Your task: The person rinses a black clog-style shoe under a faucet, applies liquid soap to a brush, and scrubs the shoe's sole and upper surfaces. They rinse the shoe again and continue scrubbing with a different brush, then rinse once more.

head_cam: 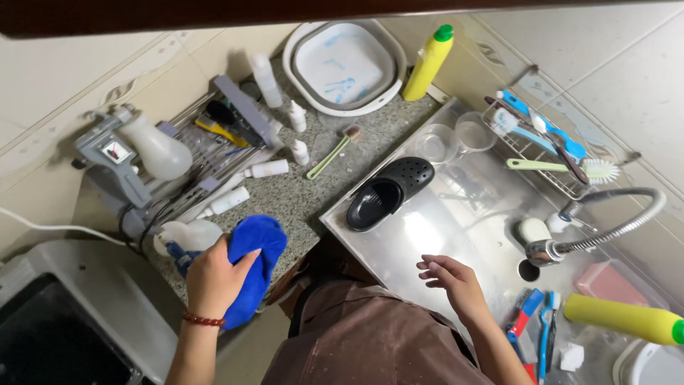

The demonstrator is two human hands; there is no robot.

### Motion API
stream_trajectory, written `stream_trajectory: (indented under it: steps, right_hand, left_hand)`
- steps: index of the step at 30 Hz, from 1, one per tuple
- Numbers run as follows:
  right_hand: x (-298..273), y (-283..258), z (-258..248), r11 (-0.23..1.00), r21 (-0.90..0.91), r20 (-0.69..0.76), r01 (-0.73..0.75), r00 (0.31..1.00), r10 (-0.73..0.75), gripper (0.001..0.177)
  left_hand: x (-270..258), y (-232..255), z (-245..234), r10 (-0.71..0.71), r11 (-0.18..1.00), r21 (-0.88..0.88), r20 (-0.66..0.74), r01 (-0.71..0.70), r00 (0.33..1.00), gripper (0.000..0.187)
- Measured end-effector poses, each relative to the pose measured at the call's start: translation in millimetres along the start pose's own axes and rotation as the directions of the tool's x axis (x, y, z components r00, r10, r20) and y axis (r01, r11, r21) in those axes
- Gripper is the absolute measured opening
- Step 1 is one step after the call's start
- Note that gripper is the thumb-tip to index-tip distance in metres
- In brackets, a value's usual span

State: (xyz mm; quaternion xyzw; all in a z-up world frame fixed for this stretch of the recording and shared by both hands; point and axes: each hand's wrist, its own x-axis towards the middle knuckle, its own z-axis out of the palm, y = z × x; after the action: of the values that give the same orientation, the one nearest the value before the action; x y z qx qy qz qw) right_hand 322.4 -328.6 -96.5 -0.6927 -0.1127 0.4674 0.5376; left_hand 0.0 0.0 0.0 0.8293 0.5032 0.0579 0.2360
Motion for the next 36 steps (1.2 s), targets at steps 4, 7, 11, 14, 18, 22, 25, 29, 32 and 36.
stream_trajectory:
  steps: [4, 7, 11, 14, 18, 22, 25, 29, 32, 36]
  right_hand:
    - [-10, 13, -7, 0.998, 0.051, -0.132, -0.022, 0.991, 0.028, 0.036]
    - [-20, 16, -12, 0.998, 0.067, -0.185, -0.017, 0.982, 0.029, 0.036]
    - [-42, 47, -34, 0.991, 0.134, -0.326, 0.012, 0.945, 0.032, 0.035]
    - [-61, 69, -44, 0.978, 0.205, -0.427, 0.045, 0.903, 0.048, 0.036]
    - [-87, 78, -43, 0.955, 0.287, -0.525, 0.068, 0.846, 0.097, 0.037]
    - [-105, 102, -34, 0.929, 0.361, -0.57, 0.086, 0.808, 0.147, 0.037]
    - [-112, 111, -26, 0.91, 0.406, -0.585, 0.089, 0.79, 0.183, 0.037]
    - [-116, 109, -23, 0.911, 0.403, -0.6, 0.089, 0.777, 0.19, 0.038]
    - [-113, 107, -22, 0.91, 0.402, -0.608, 0.106, 0.774, 0.178, 0.038]
    - [-112, 100, -24, 0.904, 0.399, -0.621, 0.153, 0.771, 0.144, 0.037]
  left_hand:
    - [35, -9, 66, -0.094, 0.972, 0.221, 0.059, 0.079, 0.994, 0.051]
    - [61, 15, 107, 0.043, 0.924, 0.381, -0.004, -0.038, 0.999, 0.094]
    - [97, 94, 197, 0.341, 0.861, -0.46, 0.205, -0.218, 0.917, 0.052]
    - [135, 142, 312, 0.168, 0.629, -0.69, 0.57, 0.358, 0.804, 0.051]
    - [134, 222, 343, -0.238, 0.282, -0.775, 0.515, 0.566, 0.823, 0.059]
    - [120, 245, 339, -0.286, 0.454, -0.69, 0.487, 0.564, 0.825, 0.058]
    - [94, 271, 296, -0.275, 0.262, -0.663, 0.645, 0.701, 0.713, 0.049]
    - [103, 267, 323, 0.188, -0.016, -0.675, 0.723, 0.738, 0.665, 0.051]
    - [110, 273, 328, 0.376, -0.054, -0.639, 0.699, 0.767, 0.608, 0.047]
    - [111, 271, 320, 0.519, 0.002, -0.428, 0.773, 0.904, 0.364, 0.048]
